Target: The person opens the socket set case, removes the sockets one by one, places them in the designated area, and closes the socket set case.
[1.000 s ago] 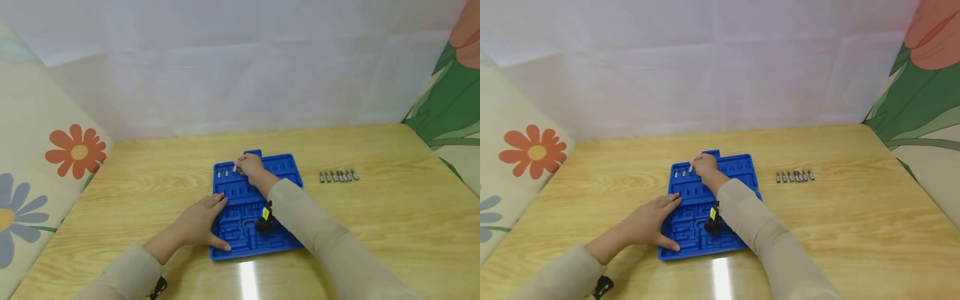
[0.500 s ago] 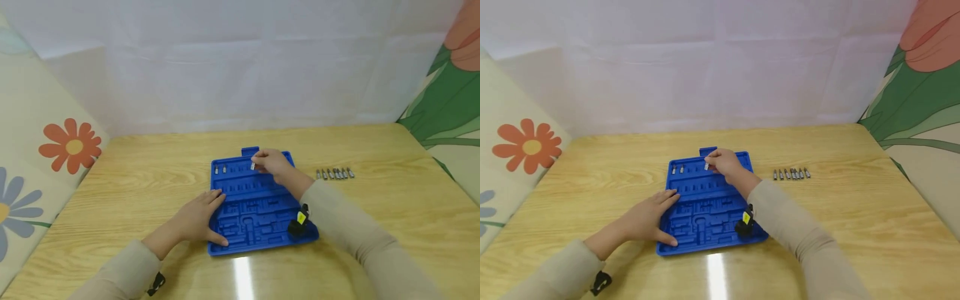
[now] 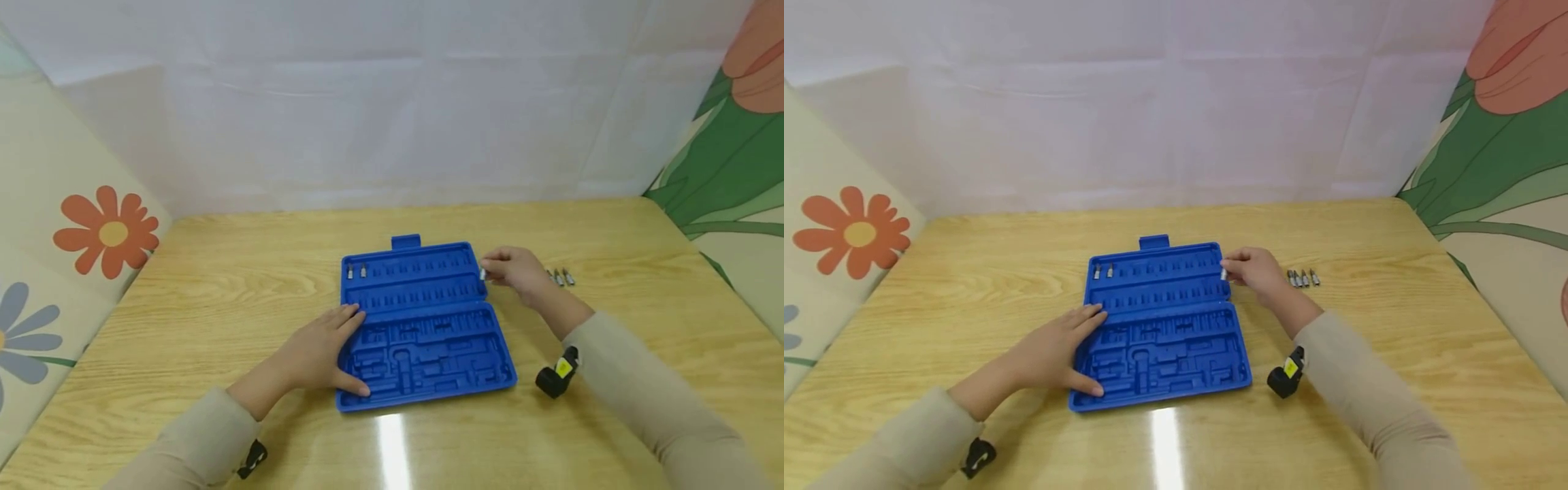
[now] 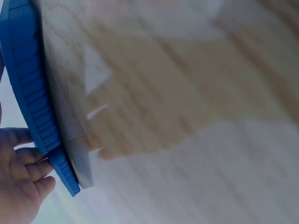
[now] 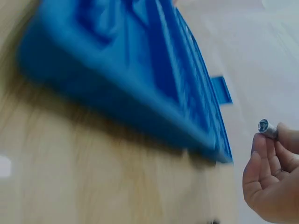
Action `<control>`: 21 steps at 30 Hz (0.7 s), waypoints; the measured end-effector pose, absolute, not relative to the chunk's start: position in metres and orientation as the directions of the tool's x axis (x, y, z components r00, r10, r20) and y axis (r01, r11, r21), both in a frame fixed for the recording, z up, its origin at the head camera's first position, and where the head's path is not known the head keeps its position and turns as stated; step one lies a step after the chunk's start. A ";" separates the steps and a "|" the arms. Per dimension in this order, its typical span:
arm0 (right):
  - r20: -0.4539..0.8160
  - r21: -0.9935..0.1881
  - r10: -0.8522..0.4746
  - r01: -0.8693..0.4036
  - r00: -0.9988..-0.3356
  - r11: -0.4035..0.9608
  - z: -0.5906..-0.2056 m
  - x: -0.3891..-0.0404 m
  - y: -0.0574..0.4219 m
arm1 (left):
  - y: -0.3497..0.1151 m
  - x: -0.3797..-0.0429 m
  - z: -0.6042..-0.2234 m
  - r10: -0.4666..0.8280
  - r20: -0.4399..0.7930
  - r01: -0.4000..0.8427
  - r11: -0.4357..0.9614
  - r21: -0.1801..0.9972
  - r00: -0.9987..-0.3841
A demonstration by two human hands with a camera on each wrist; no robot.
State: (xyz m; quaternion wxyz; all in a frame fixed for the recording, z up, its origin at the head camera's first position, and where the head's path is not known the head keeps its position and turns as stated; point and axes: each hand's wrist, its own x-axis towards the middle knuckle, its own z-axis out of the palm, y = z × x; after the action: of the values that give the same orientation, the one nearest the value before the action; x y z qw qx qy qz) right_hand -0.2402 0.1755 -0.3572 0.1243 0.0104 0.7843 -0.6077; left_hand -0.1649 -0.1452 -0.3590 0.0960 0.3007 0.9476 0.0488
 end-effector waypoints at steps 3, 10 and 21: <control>-0.195 -0.950 -0.122 0.156 -0.973 0.272 -0.361 -0.236 0.194 | -0.145 -0.164 -0.358 0.581 -0.152 0.563 0.813 0.149 -0.799; -0.170 -0.939 -0.033 0.152 -0.985 0.309 -0.366 -0.228 0.231 | -0.145 -0.164 -0.358 0.589 -0.156 0.570 0.807 0.153 -0.793; -0.116 -0.913 0.137 0.160 -0.984 0.375 -0.386 -0.232 0.281 | -0.145 -0.164 -0.357 0.586 -0.169 0.564 0.810 0.160 -0.793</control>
State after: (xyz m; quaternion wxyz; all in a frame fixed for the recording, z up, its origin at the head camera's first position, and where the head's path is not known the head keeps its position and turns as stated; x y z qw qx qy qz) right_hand -0.2317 0.2810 -0.3858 0.0102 0.0897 0.8290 -0.5519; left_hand -0.1640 -0.1450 -0.3571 0.1055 0.3041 0.9454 0.0504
